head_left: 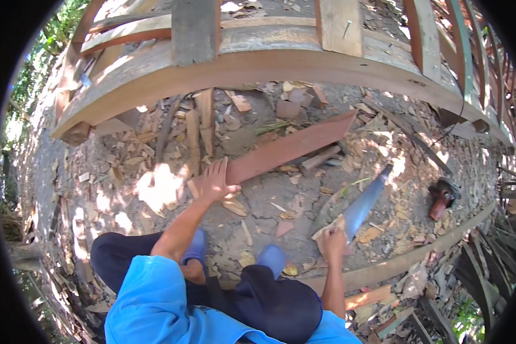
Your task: The person saws a wooden plank with a hand saw, first while holding it on the ground and then while it is positioned on a wooden frame structure.
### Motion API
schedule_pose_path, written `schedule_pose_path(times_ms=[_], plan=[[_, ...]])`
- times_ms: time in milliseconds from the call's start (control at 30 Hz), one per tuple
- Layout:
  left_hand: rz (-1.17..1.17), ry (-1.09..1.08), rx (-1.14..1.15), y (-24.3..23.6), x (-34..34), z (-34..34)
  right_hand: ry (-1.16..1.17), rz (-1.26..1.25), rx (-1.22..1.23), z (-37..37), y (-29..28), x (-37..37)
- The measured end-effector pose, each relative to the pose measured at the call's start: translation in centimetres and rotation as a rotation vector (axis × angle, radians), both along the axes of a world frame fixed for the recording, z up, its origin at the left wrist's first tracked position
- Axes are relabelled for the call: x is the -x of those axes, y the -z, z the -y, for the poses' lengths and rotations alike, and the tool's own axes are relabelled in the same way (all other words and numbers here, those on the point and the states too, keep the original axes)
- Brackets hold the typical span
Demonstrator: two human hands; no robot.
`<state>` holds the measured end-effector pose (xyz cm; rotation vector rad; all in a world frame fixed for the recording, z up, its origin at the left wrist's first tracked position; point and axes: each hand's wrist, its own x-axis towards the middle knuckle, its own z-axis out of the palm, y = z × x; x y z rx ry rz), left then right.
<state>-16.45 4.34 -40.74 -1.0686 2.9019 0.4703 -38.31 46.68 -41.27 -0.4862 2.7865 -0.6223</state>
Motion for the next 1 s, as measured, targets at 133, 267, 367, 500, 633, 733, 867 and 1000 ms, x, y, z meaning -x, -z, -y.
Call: schedule_pose_path(times_ms=[133, 267, 367, 500, 633, 733, 867, 1000], plan=[[-0.063, 0.069, -0.043, -0.4, 5.7, -0.9, -0.262, -0.053, -0.187, -3.6, 1.0, -4.6], [-0.105, 0.089, -0.053, -0.7, 10.5, -2.4, -0.257, -0.113, -0.189, -3.0, 2.6, -5.0], [0.082, 0.003, -0.088, -1.4, 12.5, -2.4, -0.251, -0.125, -0.254, -2.2, 3.4, -3.5], [0.091, 0.035, -0.131, -2.3, 12.2, -2.3, -0.201, 0.080, -0.303, -2.5, 3.5, -3.0], [0.104, 0.023, -0.249, -2.0, 10.2, -4.0, -0.186, -0.017, -0.060, -3.7, 2.9, -3.8], [0.157, 0.038, -0.242, -1.8, 9.4, -5.6, -0.152, -0.008, -0.004, -4.0, 2.6, -4.2], [0.113, 0.079, -0.251, -1.3, 9.9, -8.7, -0.116, 0.072, -0.069, -3.3, 2.1, -4.0], [0.085, 0.102, -0.272, 0.2, 12.2, -10.7, -0.076, 0.044, -0.035, -3.6, 0.7, -3.9]])
